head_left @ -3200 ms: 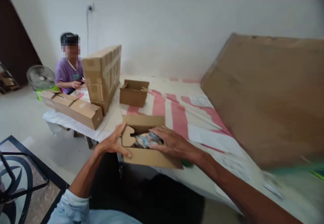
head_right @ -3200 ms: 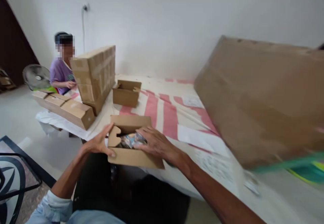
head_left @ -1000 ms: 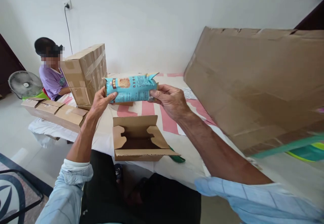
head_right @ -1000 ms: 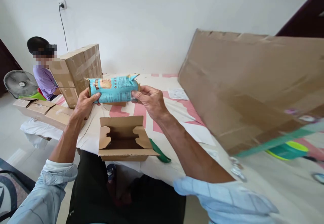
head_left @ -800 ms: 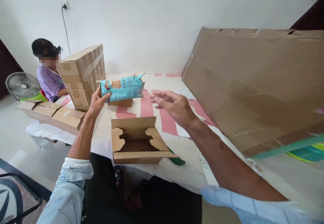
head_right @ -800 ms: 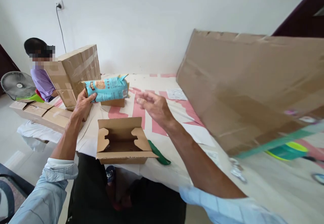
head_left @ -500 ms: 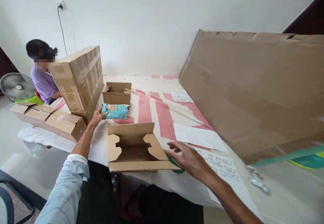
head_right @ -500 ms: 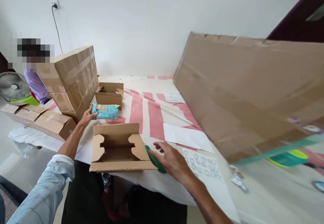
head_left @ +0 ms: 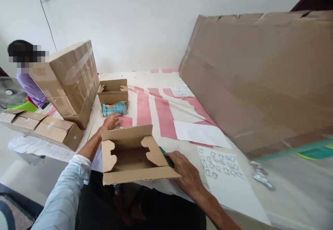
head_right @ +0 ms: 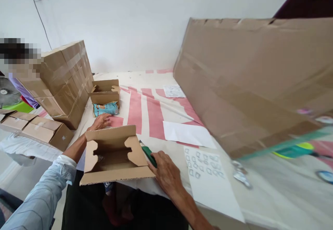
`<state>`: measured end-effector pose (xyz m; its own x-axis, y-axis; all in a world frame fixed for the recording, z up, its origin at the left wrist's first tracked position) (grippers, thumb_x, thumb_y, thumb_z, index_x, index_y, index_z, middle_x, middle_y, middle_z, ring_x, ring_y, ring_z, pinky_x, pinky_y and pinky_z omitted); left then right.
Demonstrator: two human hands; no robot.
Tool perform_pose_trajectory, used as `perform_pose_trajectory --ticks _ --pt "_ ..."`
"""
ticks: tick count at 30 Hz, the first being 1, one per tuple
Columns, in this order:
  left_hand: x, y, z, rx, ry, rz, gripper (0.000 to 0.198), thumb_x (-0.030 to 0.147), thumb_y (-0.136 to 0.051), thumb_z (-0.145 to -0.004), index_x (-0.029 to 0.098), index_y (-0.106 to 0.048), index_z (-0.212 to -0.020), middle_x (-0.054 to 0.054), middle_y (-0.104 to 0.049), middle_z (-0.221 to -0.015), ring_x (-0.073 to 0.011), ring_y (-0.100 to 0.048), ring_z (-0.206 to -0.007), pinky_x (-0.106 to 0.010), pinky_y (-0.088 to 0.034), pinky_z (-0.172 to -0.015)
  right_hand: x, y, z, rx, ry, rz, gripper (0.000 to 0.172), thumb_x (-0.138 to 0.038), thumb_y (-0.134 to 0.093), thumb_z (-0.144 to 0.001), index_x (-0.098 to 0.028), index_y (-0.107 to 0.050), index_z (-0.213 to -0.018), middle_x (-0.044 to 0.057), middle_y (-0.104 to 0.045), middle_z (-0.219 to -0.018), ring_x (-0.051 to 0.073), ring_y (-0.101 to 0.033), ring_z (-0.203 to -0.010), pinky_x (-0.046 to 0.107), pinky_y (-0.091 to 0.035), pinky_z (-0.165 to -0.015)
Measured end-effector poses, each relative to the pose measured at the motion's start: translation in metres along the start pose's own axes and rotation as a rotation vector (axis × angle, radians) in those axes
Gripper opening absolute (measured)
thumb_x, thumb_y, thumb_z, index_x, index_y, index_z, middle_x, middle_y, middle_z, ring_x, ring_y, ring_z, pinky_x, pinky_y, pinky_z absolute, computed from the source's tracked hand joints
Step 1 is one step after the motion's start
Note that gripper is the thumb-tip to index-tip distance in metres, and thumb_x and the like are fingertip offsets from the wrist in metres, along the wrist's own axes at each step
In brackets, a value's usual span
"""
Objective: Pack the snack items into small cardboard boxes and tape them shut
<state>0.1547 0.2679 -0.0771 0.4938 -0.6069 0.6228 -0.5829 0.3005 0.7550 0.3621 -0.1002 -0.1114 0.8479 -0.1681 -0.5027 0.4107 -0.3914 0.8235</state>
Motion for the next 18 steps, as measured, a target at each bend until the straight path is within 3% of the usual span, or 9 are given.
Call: perform_pose_trajectory --ticks 4,7,10,13,16,18 --pt "0.009 -0.005 -0.025 -0.051 0.020 0.067 0.037 0.039 -0.070 -0.105 0.018 -0.067 -0.135 -0.012 -0.068 -0.138 -0.0274 -0.069 -0.121 -0.051 -0.061 -0.104 0.000 -0.010 0.000 0.084 -0.027 0.107 0.018 -0.027 -0.055 -0.094 -0.024 -0.068 -0.107 0.010 -0.068 -0.102 0.028 -0.062 -0.097 0.036 -0.049 -0.078" --pt "0.021 0.011 -0.047 -0.031 0.027 0.143 0.038 0.039 -0.070 -0.105 0.019 -0.066 -0.137 -0.012 -0.067 -0.141 -0.0274 -0.069 -0.121 -0.051 -0.062 -0.102 0.004 -0.019 0.002 0.116 -0.031 0.128 0.020 -0.028 -0.056 -0.094 -0.024 -0.068 -0.111 0.010 -0.068 -0.102 0.029 -0.061 -0.097 0.037 -0.049 -0.077" --pt "0.040 0.032 -0.051 -0.009 0.013 0.227 0.040 0.040 -0.078 -0.098 0.018 -0.072 -0.131 -0.015 -0.068 -0.142 -0.0315 -0.065 -0.132 -0.050 -0.056 -0.111 0.011 -0.028 0.004 0.138 -0.022 0.111 0.019 -0.032 -0.055 -0.098 -0.024 -0.067 -0.110 0.010 -0.067 -0.099 0.030 -0.060 -0.093 0.040 -0.049 -0.079" --pt "0.060 0.054 -0.019 -0.030 -0.012 0.313 0.052 0.044 -0.085 -0.090 0.014 -0.075 -0.131 -0.019 -0.070 -0.144 -0.0360 -0.061 -0.141 -0.044 -0.051 -0.116 0.015 -0.033 0.005 0.169 -0.019 0.110 0.019 -0.034 -0.052 -0.100 -0.024 -0.066 -0.110 0.011 -0.066 -0.097 0.031 -0.059 -0.093 0.042 -0.049 -0.084" --pt "0.073 0.078 0.049 -0.080 -0.019 0.421 0.071 0.061 -0.073 -0.095 0.016 -0.066 -0.149 -0.020 -0.063 -0.157 -0.0389 -0.060 -0.144 -0.047 -0.054 -0.112 0.010 -0.032 0.005 0.167 -0.052 0.109 0.017 -0.036 -0.053 -0.102 -0.025 -0.066 -0.105 0.011 -0.065 -0.098 0.031 -0.058 -0.095 0.042 -0.048 -0.087" --pt "0.069 0.095 0.100 -0.073 0.000 0.606 0.078 0.068 -0.072 -0.093 0.027 -0.059 -0.158 -0.015 -0.058 -0.164 -0.0403 -0.053 -0.153 -0.051 -0.052 -0.116 0.004 -0.030 0.002 0.158 -0.087 0.098 0.016 -0.036 -0.055 -0.103 -0.025 -0.065 -0.100 0.012 -0.065 -0.099 0.031 -0.057 -0.097 0.042 -0.047 -0.089"
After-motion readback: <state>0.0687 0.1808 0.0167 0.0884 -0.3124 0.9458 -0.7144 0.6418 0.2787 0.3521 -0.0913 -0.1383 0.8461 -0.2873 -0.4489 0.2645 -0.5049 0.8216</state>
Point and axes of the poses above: each hand's wrist, its own z-axis away from the middle knuckle, its own y-axis out of the back of the hand, x = y × z, the point moved 1 cm from there along -z, towards the middle knuckle
